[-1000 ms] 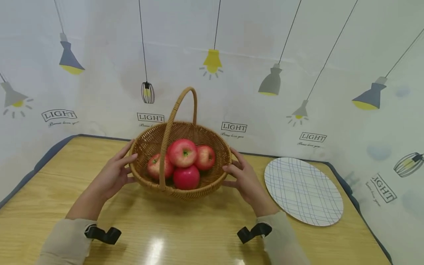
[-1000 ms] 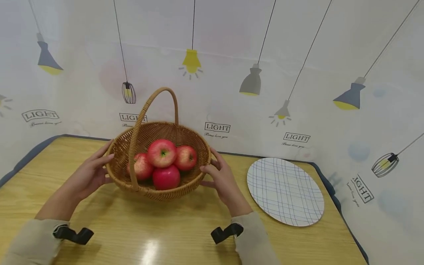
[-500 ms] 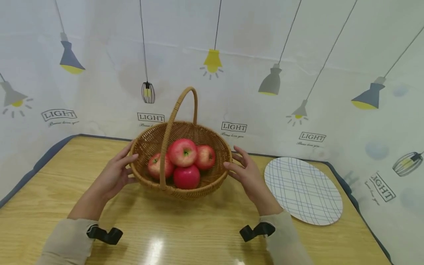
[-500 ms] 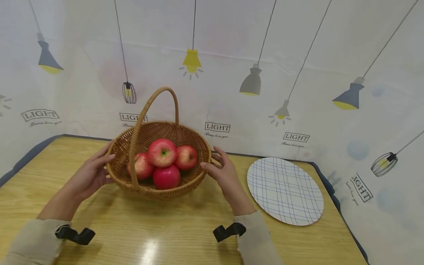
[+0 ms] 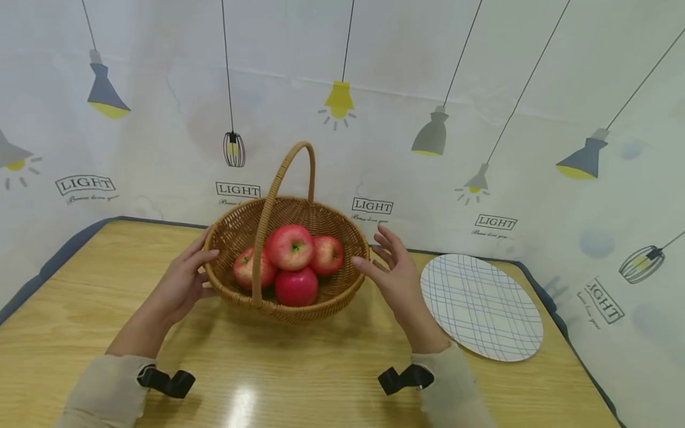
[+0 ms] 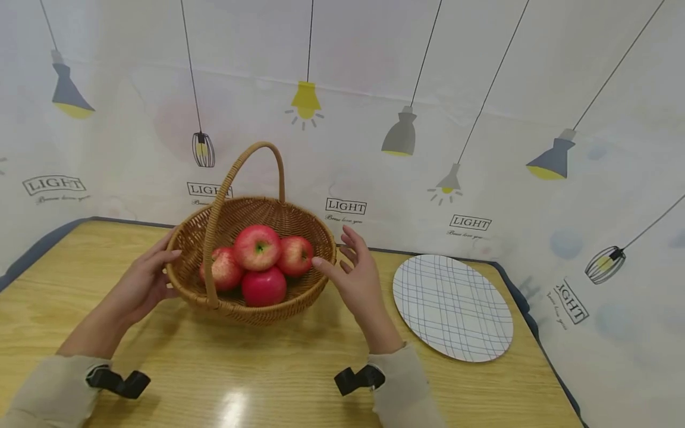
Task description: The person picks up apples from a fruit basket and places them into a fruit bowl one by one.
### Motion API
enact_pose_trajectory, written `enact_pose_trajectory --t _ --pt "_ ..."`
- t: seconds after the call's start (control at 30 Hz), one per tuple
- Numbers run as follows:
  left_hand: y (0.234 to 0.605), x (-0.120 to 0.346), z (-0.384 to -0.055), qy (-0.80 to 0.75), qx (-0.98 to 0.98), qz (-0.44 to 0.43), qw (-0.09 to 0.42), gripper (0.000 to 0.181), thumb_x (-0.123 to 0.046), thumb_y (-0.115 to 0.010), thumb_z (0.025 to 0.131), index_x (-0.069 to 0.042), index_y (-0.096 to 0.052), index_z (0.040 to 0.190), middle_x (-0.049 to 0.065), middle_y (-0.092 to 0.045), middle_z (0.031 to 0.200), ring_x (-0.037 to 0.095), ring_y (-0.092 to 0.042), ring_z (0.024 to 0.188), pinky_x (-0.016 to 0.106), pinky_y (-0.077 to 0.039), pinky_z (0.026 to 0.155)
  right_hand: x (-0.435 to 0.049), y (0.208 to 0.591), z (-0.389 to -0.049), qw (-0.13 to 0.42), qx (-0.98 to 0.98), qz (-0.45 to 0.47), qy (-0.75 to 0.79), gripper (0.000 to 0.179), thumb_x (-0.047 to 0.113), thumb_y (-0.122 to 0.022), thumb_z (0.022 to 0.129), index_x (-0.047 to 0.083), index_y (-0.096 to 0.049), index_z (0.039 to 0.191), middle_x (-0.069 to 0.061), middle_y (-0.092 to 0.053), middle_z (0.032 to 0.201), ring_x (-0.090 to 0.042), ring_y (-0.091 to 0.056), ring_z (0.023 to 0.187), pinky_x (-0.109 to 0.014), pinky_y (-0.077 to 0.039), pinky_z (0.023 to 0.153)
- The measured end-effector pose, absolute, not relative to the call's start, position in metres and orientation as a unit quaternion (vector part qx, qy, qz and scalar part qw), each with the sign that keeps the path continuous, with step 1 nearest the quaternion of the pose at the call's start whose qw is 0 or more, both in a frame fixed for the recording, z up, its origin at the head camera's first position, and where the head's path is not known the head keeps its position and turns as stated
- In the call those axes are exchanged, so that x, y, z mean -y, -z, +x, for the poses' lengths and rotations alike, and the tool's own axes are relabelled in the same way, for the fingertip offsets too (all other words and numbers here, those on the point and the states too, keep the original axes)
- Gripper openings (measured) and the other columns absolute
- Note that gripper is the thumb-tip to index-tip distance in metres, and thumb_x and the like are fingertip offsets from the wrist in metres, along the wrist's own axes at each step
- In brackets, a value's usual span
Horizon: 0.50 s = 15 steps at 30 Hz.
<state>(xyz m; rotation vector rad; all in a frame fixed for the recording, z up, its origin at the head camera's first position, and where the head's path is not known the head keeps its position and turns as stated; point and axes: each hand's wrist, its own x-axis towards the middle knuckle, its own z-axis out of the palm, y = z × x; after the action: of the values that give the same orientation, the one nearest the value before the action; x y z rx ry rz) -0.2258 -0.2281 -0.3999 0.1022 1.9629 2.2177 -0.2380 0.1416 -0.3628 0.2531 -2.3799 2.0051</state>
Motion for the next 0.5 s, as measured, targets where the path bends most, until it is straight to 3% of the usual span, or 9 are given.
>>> enact_pose_trajectory --t 0.2,0.4,0.5 --pt "0.399 0.224 -0.226 -0.747 -0.660 0.028 0.080 0.063 -0.033 -0.037 0.110 -0.043 -0.002 0.162 0.015 0.007 0.171 0.054 -0.023 0.146 0.047 -0.053 0.090 -0.129 0.357 -0.236 0.044 0.769 0.101 -0.630 0.079 0.022 -0.080 0.088 0.024 -0.038 0.155 -0.005 -0.041 0.158 -0.028 -0.040 0.148 -0.044 -0.033 0.122" --pt "0.400 0.223 -0.226 -0.747 -0.659 0.027 0.078 0.062 -0.032 -0.036 0.110 -0.041 -0.002 0.162 0.015 0.008 0.171 0.056 -0.018 0.148 0.066 -0.041 0.102 -0.118 0.345 -0.242 0.060 0.797 0.143 -0.584 0.077 0.025 -0.083 0.085 0.022 -0.044 0.152 -0.004 -0.044 0.158 -0.032 -0.042 0.147 -0.045 -0.035 0.120" --pt "0.400 0.223 -0.226 -0.746 -0.661 0.028 0.077 0.062 -0.031 -0.035 0.111 -0.040 -0.002 0.162 0.014 0.008 0.171 0.057 -0.017 0.148 0.067 -0.039 0.103 -0.115 0.338 -0.245 0.047 0.807 0.163 -0.565 0.077 0.026 -0.083 0.085 0.025 -0.045 0.152 0.001 -0.041 0.160 -0.033 -0.043 0.146 -0.048 -0.038 0.117"
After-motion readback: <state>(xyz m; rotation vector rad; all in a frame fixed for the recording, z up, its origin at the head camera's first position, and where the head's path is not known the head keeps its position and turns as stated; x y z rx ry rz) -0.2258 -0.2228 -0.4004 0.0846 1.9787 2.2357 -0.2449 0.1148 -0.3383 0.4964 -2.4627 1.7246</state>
